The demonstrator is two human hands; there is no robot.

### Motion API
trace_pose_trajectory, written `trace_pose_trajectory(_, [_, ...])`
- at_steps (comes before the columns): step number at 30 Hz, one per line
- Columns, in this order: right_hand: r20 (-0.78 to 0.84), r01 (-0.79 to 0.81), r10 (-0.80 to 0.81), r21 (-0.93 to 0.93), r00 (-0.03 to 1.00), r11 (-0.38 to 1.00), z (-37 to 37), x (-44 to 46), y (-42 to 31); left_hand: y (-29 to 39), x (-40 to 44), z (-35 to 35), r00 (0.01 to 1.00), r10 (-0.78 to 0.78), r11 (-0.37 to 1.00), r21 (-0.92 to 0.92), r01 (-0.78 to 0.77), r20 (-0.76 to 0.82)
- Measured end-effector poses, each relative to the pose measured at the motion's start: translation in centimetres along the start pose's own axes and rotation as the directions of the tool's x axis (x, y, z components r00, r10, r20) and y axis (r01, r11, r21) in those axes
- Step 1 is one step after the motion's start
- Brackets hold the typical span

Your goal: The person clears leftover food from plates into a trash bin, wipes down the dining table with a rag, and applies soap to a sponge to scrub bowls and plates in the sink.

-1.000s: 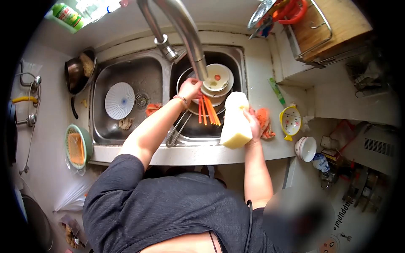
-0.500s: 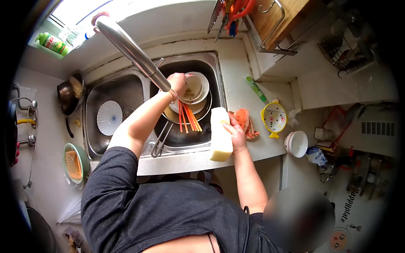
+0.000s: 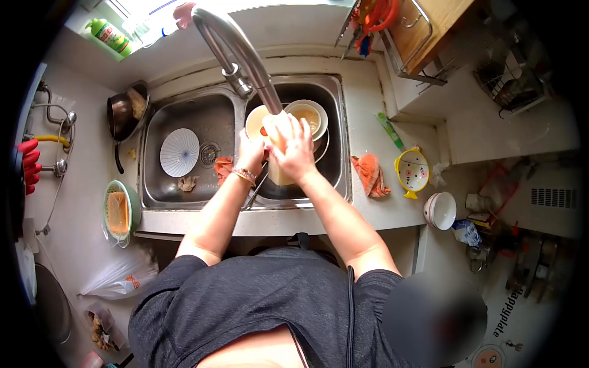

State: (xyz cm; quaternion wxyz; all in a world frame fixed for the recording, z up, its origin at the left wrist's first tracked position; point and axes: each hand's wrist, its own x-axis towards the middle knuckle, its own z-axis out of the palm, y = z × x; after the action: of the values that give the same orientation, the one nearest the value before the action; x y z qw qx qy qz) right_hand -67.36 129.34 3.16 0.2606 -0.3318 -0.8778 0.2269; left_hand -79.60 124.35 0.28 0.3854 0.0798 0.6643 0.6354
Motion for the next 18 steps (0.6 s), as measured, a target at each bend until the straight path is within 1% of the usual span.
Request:
trace_pose_trajectory(1, [0.113, -0.115, 0.129, -0.127, 0.985, 0.985, 0.6, -0.8, -0.9, -0.4, -0.5, -0.6, 0.999, -0.004, 0.995, -0.104, 0.007, 0.032])
trace_pose_trajectory(2, [0.146, -0.204, 0.21, -0.055, 0.967, 0.977, 1.1, -1.2, -1.0, -1.4, -0.8, -1.2, 0.993, 0.117, 0.982, -0.147, -0.114, 0.014])
trace_pose_trajectory(3, [0.161, -0.284, 0.256, 0.188, 0.953, 0.94, 2.9, -1.6, -0.2, -1.8, -1.0, -1.5, 0.989, 0.148, 0.964, -0.223, -0.141, 0.015])
trace_pose_trajectory(4, [0.195, -0.355, 0.299, 0.415, 0.934, 0.838, 4.7, -2.3, 0.6, -2.2, -1.2, -1.8, 0.985, 0.172, 0.941, -0.296, -0.161, 0.012])
trace_pose_trajectory(5, [0.208, -0.271, 0.186, 0.524, 0.96, 0.807, 5.2, -2.1, 0.5, -2.6, -1.4, -2.1, 0.95, 0.313, 0.942, -0.136, -0.308, 0.019])
trace_pose_trajectory(6, [0.538, -0.631, 0.33, 0.647, 0.776, 0.428, 6.6, -2.1, 0.6, -3.2, -1.9, -2.1, 0.958, 0.279, 0.948, -0.176, -0.265, 0.062])
trace_pose_trajectory(7, [0.545, -0.643, 0.341, 0.642, 0.766, 0.418, 7.2, -2.7, 0.7, -3.5, -2.1, -2.5, 0.943, 0.322, 0.943, -0.116, -0.312, 0.083])
trace_pose_trajectory(8, [0.544, -0.647, 0.35, 0.641, 0.763, 0.413, 7.2, -2.5, 0.4, -3.3, -1.9, -2.6, 0.922, 0.371, 0.928, -0.06, -0.367, 0.11])
trace_pose_trajectory(9, [0.515, -0.598, 0.322, 0.57, 0.794, 0.564, 6.8, -2.3, 0.5, -1.9, -2.5, -2.9, 0.905, 0.377, 0.925, -0.04, -0.377, 0.195])
trace_pose_trajectory(10, [0.491, -0.53, 0.286, 0.481, 0.823, 0.698, 6.1, -2.1, 0.8, -2.8, -1.6, -3.5, 0.865, 0.43, 0.892, 0.028, -0.452, 0.26])
trace_pose_trajectory(11, [0.475, -0.449, 0.246, 0.379, 0.845, 0.809, 5.4, -2.1, 1.3, -3.3, -0.8, -3.9, 0.847, 0.421, 0.884, 0.063, -0.463, 0.325])
trace_pose_trajectory(12, [0.29, -0.093, 0.016, 0.255, 0.957, 0.963, 4.9, -1.2, 2.4, -3.7, -0.7, -4.5, 0.83, 0.399, 0.877, 0.101, -0.469, 0.388])
trace_pose_trajectory(13, [0.34, -0.012, -0.059, 0.201, 0.938, 0.98, 4.2, -0.7, 3.4, -4.2, -0.7, -5.0, 0.855, 0.373, 0.827, 0.289, -0.483, 0.361])
trace_pose_trajectory(14, [0.39, 0.077, -0.132, 0.152, 0.911, 0.985, 2.8, 0.3, 3.3, -3.8, -0.1, -5.5, 0.845, 0.288, 0.867, 0.252, -0.43, 0.451])
trace_pose_trajectory(15, [0.378, 0.148, -0.193, 0.146, 0.905, 0.978, 2.6, 0.8, 3.7, -1.0, -1.0, -5.2, 0.898, 0.072, 0.945, 0.258, -0.201, 0.434])
trace_pose_trajectory(16, [0.324, -0.021, -0.058, 0.235, 0.944, 0.972, 2.5, 0.8, 2.4, 0.7, -1.5, -4.9, 0.903, -0.03, 0.968, 0.238, -0.081, 0.428])
trace_pose_trajectory(17, [0.325, -0.199, 0.099, 0.289, 0.94, 0.936, 3.1, 0.4, 1.7, 2.5, -2.0, -4.6, 0.899, -0.132, 0.975, 0.219, 0.041, 0.418])
trace_pose_trajectory(18, [0.33, -0.362, 0.25, 0.343, 0.91, 0.867, 4.1, -0.1, 1.2, -0.2, -0.6, -4.5, 0.918, 0.105, 0.99, 0.052, -0.135, 0.383])
